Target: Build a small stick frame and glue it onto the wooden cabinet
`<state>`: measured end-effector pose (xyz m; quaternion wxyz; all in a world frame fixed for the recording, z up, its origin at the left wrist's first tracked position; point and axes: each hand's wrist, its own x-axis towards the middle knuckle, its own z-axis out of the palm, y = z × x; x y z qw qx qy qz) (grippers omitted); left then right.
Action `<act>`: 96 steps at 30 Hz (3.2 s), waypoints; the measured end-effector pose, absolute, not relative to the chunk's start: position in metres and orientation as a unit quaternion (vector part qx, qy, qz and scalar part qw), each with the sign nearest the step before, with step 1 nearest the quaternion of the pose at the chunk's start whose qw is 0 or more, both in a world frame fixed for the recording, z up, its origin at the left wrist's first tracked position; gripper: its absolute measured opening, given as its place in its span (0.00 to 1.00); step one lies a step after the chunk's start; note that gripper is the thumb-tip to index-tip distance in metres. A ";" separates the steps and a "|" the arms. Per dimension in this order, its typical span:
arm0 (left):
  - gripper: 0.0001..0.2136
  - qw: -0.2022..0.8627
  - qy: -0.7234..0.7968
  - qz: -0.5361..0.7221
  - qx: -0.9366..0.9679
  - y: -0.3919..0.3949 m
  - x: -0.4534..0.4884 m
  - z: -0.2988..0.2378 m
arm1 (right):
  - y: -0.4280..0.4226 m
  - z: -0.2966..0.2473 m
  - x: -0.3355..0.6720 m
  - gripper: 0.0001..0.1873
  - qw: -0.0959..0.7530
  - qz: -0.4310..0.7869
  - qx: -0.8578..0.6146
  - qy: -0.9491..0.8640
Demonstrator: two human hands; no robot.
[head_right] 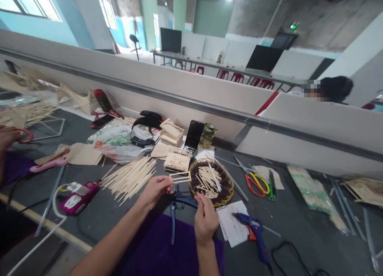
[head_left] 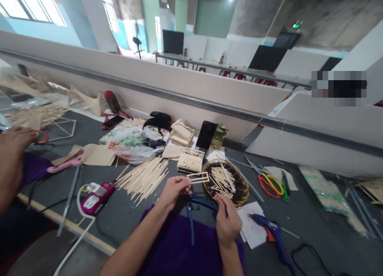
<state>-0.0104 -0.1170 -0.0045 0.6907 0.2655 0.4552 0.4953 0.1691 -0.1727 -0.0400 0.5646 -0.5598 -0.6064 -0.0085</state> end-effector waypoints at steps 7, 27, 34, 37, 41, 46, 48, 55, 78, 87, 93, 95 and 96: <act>0.19 0.689 0.432 0.513 0.274 -0.121 -0.007 -0.012 | -0.181 -0.035 0.163 0.20 0.529 -0.097 -0.560 -0.630; 0.21 0.706 0.381 0.510 0.310 -0.117 0.002 -0.025 | -0.183 -0.028 0.161 0.11 0.639 -0.070 -0.505 -0.576; 0.20 0.705 0.393 0.502 0.311 -0.119 0.009 -0.021 | -0.190 -0.029 0.174 0.12 0.568 -0.083 -0.528 -0.625; 0.20 0.704 0.401 0.499 0.309 -0.119 0.009 -0.021 | -0.191 -0.026 0.174 0.10 0.547 -0.150 -0.534 -0.628; 0.20 0.701 0.407 0.499 0.306 -0.120 0.009 -0.022 | -0.192 -0.020 0.172 0.16 0.508 -0.193 -0.549 -0.635; 0.19 0.697 0.409 0.501 0.311 -0.119 0.006 -0.027 | -0.192 -0.024 0.173 0.11 0.562 -0.163 -0.555 -0.591; 0.19 0.688 0.422 0.501 0.313 -0.117 0.004 -0.030 | -0.190 -0.027 0.174 0.06 0.590 -0.147 -0.563 -0.559; 0.15 0.665 0.468 0.486 0.321 -0.105 -0.001 -0.038 | -0.186 -0.024 0.175 0.07 0.626 -0.085 -0.590 -0.503; 0.07 0.633 0.479 0.544 0.273 -0.098 -0.037 -0.024 | -0.172 -0.030 0.154 0.14 -0.030 0.043 -0.640 -0.766; 0.03 0.624 0.479 0.582 0.206 -0.097 -0.046 -0.010 | -0.196 0.002 0.169 0.08 0.069 0.021 -0.669 -0.740; 0.03 0.643 0.470 0.568 0.208 -0.099 -0.041 -0.010 | -0.170 0.007 0.206 0.11 0.163 -0.019 -0.745 -0.647; 0.03 0.648 0.466 0.566 0.205 -0.099 -0.040 -0.011 | -0.148 0.005 0.215 0.12 0.177 -0.012 -0.762 -0.623; 0.03 0.650 0.464 0.566 0.204 -0.099 -0.040 -0.012 | -0.136 0.004 0.218 0.12 0.186 -0.008 -0.770 -0.610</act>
